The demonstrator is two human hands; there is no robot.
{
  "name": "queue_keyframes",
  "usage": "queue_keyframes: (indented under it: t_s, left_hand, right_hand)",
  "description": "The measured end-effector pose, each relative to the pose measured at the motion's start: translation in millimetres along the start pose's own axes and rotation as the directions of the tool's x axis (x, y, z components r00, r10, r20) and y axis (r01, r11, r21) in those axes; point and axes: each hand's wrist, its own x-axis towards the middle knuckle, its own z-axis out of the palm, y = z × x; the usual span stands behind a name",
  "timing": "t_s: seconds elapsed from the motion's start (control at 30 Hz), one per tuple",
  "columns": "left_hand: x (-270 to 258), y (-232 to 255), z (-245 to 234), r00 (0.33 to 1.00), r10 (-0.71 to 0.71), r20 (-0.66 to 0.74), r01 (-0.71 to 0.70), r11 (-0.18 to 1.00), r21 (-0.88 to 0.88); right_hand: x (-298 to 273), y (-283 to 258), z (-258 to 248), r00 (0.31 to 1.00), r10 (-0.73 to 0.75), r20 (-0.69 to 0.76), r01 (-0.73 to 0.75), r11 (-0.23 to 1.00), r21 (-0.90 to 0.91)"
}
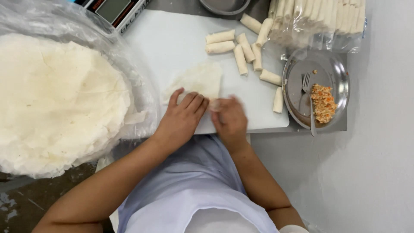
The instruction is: Separating spring roll wrappers from a stack and rolling a spring roll with filling
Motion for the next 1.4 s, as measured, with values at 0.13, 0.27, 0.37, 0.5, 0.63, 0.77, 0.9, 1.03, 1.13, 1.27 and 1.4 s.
queue_keyframes:
  t_s: [0.13,0.27,0.37,0.5,0.63,0.77,0.9,1.03,1.13,1.27,1.4]
  left_hand:
    - [-13,-19,-24,0.998,-0.057,-0.004,0.057,0.975,0.214]
    - [-15,-9,-20,0.983,-0.162,0.092,0.147,0.978,0.15]
    - [-3,4,-11,0.992,-0.091,-0.086,0.089,0.996,-0.029]
    - [-10,11,-3,0.972,-0.047,0.231,0.063,0.996,-0.062]
    - [-10,8,1,0.961,-0.067,0.267,0.104,0.986,-0.129]
    - [-13,9,5,0.965,-0.054,0.255,0.089,0.988,-0.126]
    - [-8,6,2,0.964,-0.052,0.262,0.109,0.972,-0.207]
    - [-3,5,-6,0.955,-0.055,0.292,0.113,0.976,-0.184]
    - [4,3,-13,0.944,-0.073,0.321,0.142,0.97,-0.198]
    - [6,3,-19,0.934,-0.107,0.342,0.198,0.95,-0.243]
    - [7,4,-20,0.912,-0.111,0.395,0.216,0.949,-0.231]
  right_hand:
    - [17,-12,-8,0.978,-0.184,0.098,0.162,0.966,0.203]
    - [23,-16,-15,0.953,-0.231,0.196,0.176,0.949,0.26]
    - [31,-1,-13,0.956,-0.206,0.206,0.124,0.928,0.352]
    - [73,47,5,0.963,-0.065,0.26,0.009,0.977,0.211]
    - [125,75,54,0.96,-0.109,0.259,0.173,0.955,-0.24]
    - [141,66,57,0.97,0.139,0.201,-0.019,0.864,-0.504]
    - [176,88,67,0.991,-0.024,0.13,0.066,0.943,-0.328]
    - [196,109,63,0.944,-0.064,0.323,0.128,0.975,-0.184]
    - [187,120,44,0.919,-0.053,0.391,0.137,0.972,-0.19]
    - [126,97,16,0.928,-0.072,0.366,0.112,0.99,-0.089]
    - [89,74,7,0.811,-0.125,0.571,0.204,0.976,-0.076]
